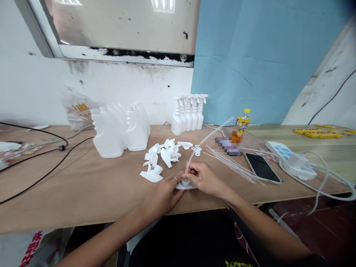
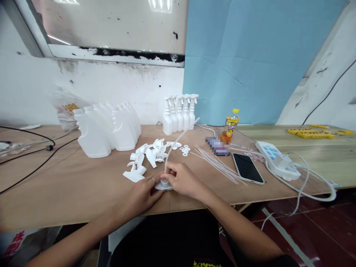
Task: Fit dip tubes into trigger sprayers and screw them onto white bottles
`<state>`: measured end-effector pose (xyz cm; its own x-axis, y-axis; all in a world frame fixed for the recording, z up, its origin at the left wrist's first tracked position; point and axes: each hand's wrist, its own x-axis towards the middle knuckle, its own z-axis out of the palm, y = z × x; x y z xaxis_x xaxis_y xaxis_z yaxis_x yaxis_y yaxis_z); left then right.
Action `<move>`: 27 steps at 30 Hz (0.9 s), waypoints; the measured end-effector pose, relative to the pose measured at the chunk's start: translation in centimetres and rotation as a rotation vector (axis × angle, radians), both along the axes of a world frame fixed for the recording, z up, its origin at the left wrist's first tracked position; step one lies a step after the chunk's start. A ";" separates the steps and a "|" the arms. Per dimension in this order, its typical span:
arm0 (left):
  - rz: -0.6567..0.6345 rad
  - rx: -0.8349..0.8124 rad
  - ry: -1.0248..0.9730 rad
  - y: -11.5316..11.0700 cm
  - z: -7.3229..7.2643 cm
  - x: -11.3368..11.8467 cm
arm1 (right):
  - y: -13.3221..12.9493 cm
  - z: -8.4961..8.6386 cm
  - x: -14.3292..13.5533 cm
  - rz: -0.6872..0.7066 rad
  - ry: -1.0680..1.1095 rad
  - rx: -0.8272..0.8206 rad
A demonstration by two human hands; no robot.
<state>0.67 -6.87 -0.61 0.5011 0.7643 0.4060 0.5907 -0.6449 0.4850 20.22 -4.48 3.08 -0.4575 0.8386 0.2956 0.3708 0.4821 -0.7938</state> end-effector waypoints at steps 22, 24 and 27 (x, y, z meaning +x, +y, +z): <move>0.302 0.513 0.036 2.3 7.1 -6.7 | -1.1 0.7 3.0 -0.096 0.512 -0.212; 0.533 0.711 0.091 4.4 9.0 -10.8 | -0.8 1.1 4.3 -0.138 0.566 -0.154; 0.839 0.692 0.033 7.5 10.4 -16.8 | -0.2 1.4 5.6 -0.181 0.652 -0.075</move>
<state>-16.10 0.64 9.81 -0.0554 0.4794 0.8758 0.9765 -0.1572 0.1478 25.80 -4.68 4.47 -0.0557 0.9141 0.4016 -0.1251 0.3927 -0.9111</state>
